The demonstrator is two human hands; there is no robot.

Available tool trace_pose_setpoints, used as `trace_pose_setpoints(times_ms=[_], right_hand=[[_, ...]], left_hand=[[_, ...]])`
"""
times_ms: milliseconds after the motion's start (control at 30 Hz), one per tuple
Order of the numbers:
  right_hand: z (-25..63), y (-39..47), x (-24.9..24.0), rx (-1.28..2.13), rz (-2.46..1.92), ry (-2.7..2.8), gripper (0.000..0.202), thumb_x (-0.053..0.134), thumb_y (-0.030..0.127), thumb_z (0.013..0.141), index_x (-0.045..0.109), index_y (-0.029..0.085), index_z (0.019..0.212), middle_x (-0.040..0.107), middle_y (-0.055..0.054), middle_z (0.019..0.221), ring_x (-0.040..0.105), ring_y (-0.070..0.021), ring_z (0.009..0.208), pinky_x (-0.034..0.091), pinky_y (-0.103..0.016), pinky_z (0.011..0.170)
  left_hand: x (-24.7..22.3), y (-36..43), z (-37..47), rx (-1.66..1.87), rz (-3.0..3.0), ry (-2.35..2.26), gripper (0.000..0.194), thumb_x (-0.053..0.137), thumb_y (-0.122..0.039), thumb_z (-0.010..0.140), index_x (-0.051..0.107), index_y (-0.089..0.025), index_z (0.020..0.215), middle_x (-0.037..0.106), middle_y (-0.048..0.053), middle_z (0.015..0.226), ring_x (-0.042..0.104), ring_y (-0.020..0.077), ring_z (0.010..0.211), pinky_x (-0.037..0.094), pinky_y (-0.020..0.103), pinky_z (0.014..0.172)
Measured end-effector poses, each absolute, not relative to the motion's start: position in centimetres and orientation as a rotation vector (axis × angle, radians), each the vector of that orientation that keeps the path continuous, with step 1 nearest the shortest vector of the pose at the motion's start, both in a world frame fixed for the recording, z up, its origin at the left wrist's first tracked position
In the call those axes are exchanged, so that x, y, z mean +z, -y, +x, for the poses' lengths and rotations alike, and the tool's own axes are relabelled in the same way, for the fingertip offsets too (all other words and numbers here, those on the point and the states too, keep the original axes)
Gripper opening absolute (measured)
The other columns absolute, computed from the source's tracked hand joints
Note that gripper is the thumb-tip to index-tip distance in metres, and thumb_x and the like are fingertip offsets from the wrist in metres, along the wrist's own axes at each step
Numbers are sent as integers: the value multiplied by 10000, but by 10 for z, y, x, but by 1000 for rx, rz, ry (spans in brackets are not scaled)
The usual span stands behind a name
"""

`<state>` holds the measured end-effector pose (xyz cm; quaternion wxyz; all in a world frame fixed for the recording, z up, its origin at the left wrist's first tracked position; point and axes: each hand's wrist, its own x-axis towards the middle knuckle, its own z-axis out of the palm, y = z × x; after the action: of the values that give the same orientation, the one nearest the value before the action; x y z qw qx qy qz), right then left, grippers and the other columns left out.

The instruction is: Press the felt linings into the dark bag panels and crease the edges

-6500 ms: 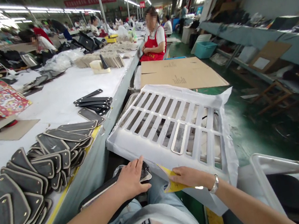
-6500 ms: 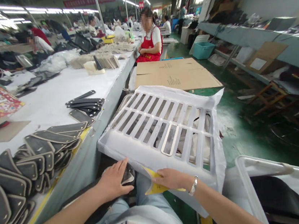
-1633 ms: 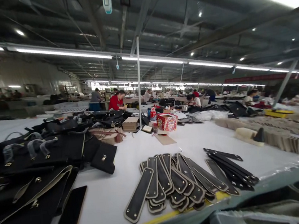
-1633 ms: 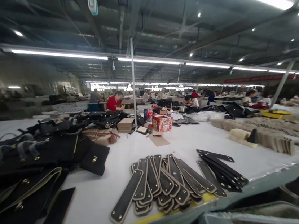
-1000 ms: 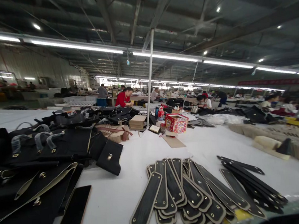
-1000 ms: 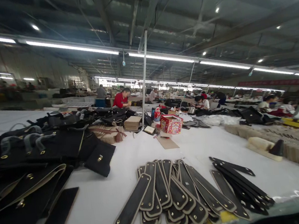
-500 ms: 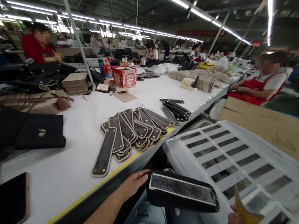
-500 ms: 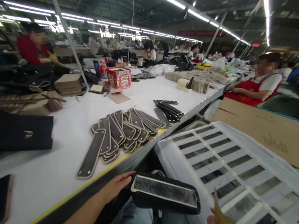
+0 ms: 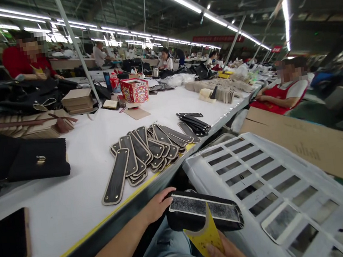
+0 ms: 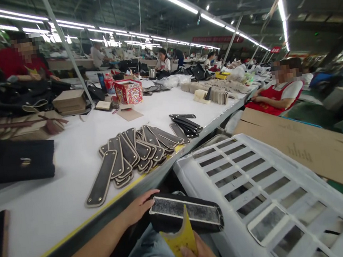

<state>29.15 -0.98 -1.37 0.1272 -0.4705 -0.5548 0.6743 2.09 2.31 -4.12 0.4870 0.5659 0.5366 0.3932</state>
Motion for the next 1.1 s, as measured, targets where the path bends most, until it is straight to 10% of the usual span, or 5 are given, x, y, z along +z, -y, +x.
trace_pose_setpoints(times_ms=[400, 667, 1100], right_hand=[[240, 11, -28, 2305, -1302, 1317, 588, 569, 679, 708, 457, 168, 976, 610, -29, 589, 514, -123, 386, 366, -206, 374], [228, 5, -31, 2489, -1303, 891, 466, 638, 475, 744, 490, 128, 1018, 650, -82, 669, 603, -179, 480, 479, -275, 458], [168, 16, -22, 2507, -1338, 305, 390, 496, 431, 911, 606, 94, 749, 511, 14, 551, 487, -91, 441, 488, -289, 570]], left_hand=[[-74, -10, 27, 1161, 953, -972, 519, 554, -476, 861, 518, -228, 1315, 582, 72, 1308, 502, 267, 1229, 316, 419, 1092], [-97, -12, 13, 1032, 1060, -751, 886, 821, -185, 611, 395, -269, 1383, 493, 76, 1399, 472, 280, 1259, 336, 419, 1081], [-96, -41, 38, 1110, 1382, -1197, 414, 790, -313, 566, 585, -200, 907, 662, 42, 893, 604, 261, 864, 479, 354, 800]])
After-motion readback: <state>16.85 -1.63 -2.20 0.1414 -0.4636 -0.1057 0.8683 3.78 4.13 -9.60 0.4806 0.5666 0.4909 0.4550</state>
